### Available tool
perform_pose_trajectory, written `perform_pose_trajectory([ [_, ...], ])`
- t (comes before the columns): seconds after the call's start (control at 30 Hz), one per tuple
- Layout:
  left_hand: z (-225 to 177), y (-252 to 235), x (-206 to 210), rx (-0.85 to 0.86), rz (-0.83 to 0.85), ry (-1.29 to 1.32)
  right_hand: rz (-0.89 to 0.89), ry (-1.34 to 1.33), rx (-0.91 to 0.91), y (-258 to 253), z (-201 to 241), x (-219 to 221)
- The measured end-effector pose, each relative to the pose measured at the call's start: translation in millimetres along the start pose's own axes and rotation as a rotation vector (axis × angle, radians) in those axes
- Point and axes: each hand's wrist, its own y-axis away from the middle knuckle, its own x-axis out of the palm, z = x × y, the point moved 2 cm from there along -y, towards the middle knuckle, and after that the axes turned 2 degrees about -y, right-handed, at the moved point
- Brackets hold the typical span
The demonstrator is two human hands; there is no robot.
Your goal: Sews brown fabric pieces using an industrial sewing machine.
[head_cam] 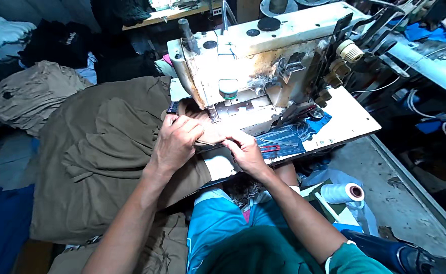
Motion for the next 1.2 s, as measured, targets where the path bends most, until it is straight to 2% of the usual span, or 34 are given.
perform_pose_trajectory([
  [0.1,1.2,-2.8,-17.7,-0.001,0.111,0.080,-0.006,0.020,-0.036,-4.5,-1.5,0.5],
  [0.2,15.0,-2.3,-35.9,-0.121,0.229,0.031,0.005,0.044,-0.080,-7.1,-1.0,-1.4],
  [0.27,40.2,2.1,-43.3,-0.206,0.320,-0.054,0.014,0.072,-0.108,-7.8,-2.1,-2.9],
  [0.33,63.8,7.4,-52.4,-0.217,0.342,-0.086,0.029,0.089,-0.115,-9.2,-1.6,-3.8],
  [0.4,71.7,11.7,-65.2,-0.142,0.268,-0.002,0.055,0.105,-0.111,-12.1,1.4,-4.7],
  [0.47,58.3,13.1,-79.2,-0.043,0.148,0.192,0.110,0.118,-0.125,-15.1,5.8,-6.8],
  [0.53,29.6,17.4,-89.7,0.019,0.058,0.404,0.238,0.143,-0.174,-14.7,16.2,-11.5],
  [0.63,-13.6,30.8,-86.3,0.013,0.005,0.653,0.450,0.067,-0.279,1.0,35.6,-13.8],
  [0.7,-34.0,35.8,-72.7,-0.014,0.007,0.763,0.489,0.052,-0.343,20.5,41.5,-12.3],
  [0.77,-47.2,39.5,-54.2,-0.045,-0.045,0.798,0.432,0.085,-0.385,39.5,39.9,-11.8],
  [0.87,-61.1,41.6,-25.2,-0.047,-0.162,0.549,0.300,0.104,-0.352,60.9,35.3,-13.8],
  [0.93,-65.6,42.2,-1.5,0.000,-0.153,0.274,0.233,0.075,-0.310,70.6,32.4,-16.1],
  [1.0,-64.1,44.6,19.3,0.008,-0.114,0.114,0.196,0.034,-0.272,76.8,29.1,-18.0],
  [1.1,-59.1,44.9,28.0,0.001,-0.103,0.050,0.171,-0.001,-0.228,78.4,26.4,-21.4],
  [1.2,-56.6,40.6,15.9,0.011,-0.057,0.026,0.157,-0.024,-0.192,78.5,24.9,-23.0],
])
